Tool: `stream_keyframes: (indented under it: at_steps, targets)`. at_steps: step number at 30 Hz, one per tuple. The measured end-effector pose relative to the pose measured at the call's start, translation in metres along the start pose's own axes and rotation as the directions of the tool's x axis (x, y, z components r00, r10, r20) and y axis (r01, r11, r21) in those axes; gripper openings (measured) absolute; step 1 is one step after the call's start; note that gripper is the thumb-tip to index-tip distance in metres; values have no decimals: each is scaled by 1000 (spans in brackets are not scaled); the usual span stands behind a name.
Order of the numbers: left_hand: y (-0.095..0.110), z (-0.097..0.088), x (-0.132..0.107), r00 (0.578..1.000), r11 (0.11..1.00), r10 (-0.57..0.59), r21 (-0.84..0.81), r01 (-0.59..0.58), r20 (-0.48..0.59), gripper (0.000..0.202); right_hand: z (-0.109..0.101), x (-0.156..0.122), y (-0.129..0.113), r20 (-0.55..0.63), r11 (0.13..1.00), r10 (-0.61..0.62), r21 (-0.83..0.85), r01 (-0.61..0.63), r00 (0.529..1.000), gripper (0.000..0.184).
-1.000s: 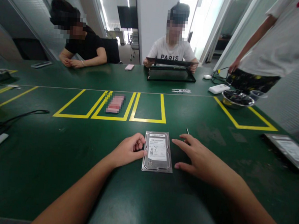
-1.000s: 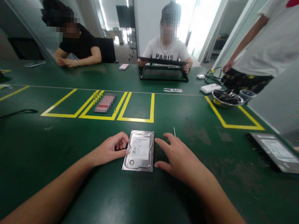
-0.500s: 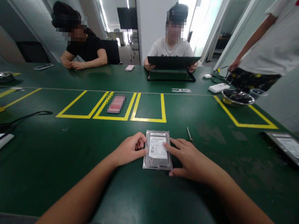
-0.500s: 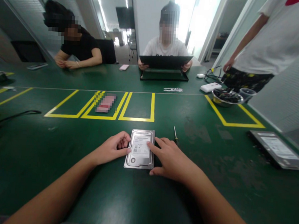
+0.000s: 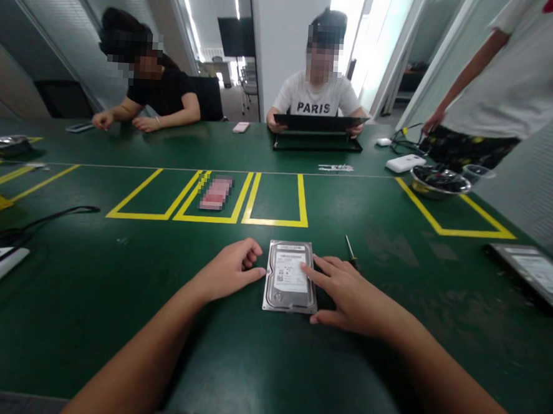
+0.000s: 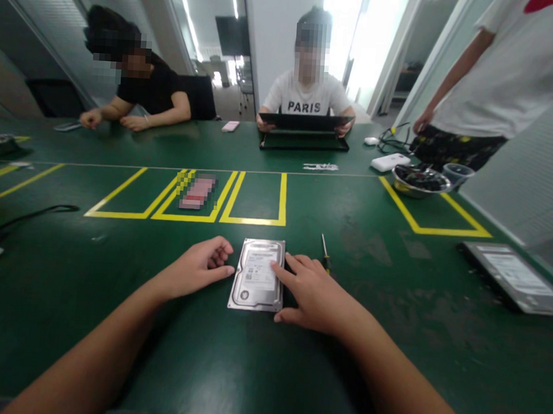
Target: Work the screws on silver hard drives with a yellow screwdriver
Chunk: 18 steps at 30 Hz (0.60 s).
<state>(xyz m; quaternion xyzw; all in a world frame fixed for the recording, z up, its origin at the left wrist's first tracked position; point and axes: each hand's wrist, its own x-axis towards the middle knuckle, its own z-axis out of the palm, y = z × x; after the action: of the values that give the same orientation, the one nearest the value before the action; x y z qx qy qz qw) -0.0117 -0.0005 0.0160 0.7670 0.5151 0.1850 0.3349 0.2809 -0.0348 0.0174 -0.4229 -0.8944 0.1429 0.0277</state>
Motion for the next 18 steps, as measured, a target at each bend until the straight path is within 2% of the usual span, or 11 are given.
stream_keyframes:
  at_steps: [2, 4, 5, 8, 9, 12, 15, 16, 18]
  targets:
    - [-6, -16, 0, 996, 980, -85, 178, 91, -42, 35, 0, 0, 0, 17, 1000, 14, 12, -14, 1000, 94]
    - [-18, -35, -1, 981, 911, -174, 363, 195, -92, 41, -1, -1, -1, 24, 999, 24, 25, -25, 999, 94]
    - [-26, -46, -3, 965, 852, -226, 454, 262, -133, 41, -1, -1, -2, 24, 999, 26, 30, -27, 999, 94]
    - [-55, -82, -13, 876, 636, -403, 607, 477, -266, 43, -3, -2, -3, 30, 999, 28, 28, -29, 999, 93]
    - [-65, -94, -18, 837, 567, -458, 626, 535, -300, 43, -4, -2, -3, 35, 999, 32, 24, -32, 999, 94]
    - [-93, -124, -38, 761, 472, -524, 614, 633, -382, 50, -4, -2, -3, 47, 999, 45, 18, -46, 998, 95]
    - [-116, -142, -59, 663, 376, -587, 569, 731, -464, 51, -5, -1, -2, 61, 999, 52, 12, -52, 997, 94]
    - [-123, -145, -65, 645, 365, -605, 558, 745, -467, 47, -5, -1, -2, 63, 999, 50, 7, -51, 997, 94]
    - [-135, -148, -75, 639, 376, -620, 542, 751, -455, 40, -5, -1, -2, 59, 999, 43, -1, -43, 997, 94]
